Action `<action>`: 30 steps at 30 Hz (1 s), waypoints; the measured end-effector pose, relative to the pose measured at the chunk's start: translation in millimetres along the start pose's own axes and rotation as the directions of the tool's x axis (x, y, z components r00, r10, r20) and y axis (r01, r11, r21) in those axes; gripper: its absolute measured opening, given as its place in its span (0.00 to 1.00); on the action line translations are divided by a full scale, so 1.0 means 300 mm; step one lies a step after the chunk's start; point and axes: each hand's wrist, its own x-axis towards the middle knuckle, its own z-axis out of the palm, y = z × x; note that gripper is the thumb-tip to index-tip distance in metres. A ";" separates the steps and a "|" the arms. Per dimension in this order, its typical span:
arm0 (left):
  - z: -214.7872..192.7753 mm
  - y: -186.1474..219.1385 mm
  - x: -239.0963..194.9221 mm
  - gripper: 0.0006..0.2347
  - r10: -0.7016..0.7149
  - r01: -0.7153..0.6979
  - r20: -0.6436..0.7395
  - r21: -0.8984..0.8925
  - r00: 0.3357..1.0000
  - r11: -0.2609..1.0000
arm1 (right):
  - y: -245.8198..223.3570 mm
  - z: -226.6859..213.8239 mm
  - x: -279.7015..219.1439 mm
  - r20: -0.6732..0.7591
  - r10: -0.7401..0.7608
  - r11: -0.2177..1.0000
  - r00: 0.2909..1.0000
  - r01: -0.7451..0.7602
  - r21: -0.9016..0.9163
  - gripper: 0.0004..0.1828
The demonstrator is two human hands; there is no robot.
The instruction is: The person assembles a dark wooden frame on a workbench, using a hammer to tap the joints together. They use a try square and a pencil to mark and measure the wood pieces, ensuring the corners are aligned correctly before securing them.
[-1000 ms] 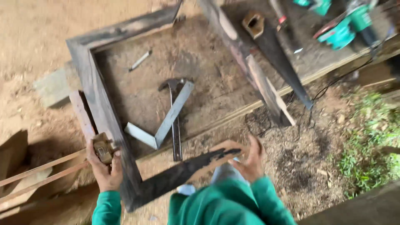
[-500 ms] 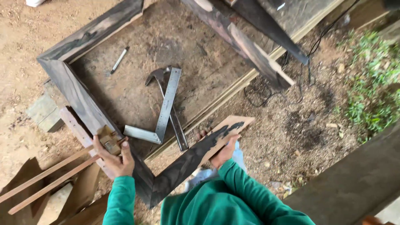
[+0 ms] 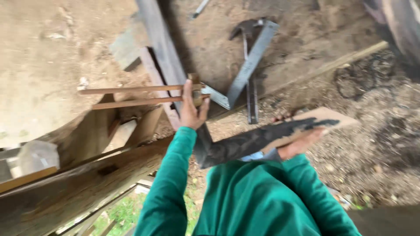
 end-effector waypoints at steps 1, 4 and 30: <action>-0.007 0.001 0.003 0.35 0.018 -0.019 0.008 0.025 1.000 1.000 | -0.001 0.004 0.012 -0.021 -0.085 0.996 0.996 0.084 -0.039 0.47; -0.023 0.042 0.016 0.35 -0.032 0.031 0.062 0.018 0.998 0.999 | -0.047 0.074 0.014 -0.058 -0.050 0.999 0.997 0.050 -0.005 0.47; -0.072 0.252 0.300 0.29 -0.204 0.145 0.344 0.188 0.917 0.971 | -0.156 -0.010 0.028 -0.074 0.238 0.954 0.969 -0.247 -0.170 0.28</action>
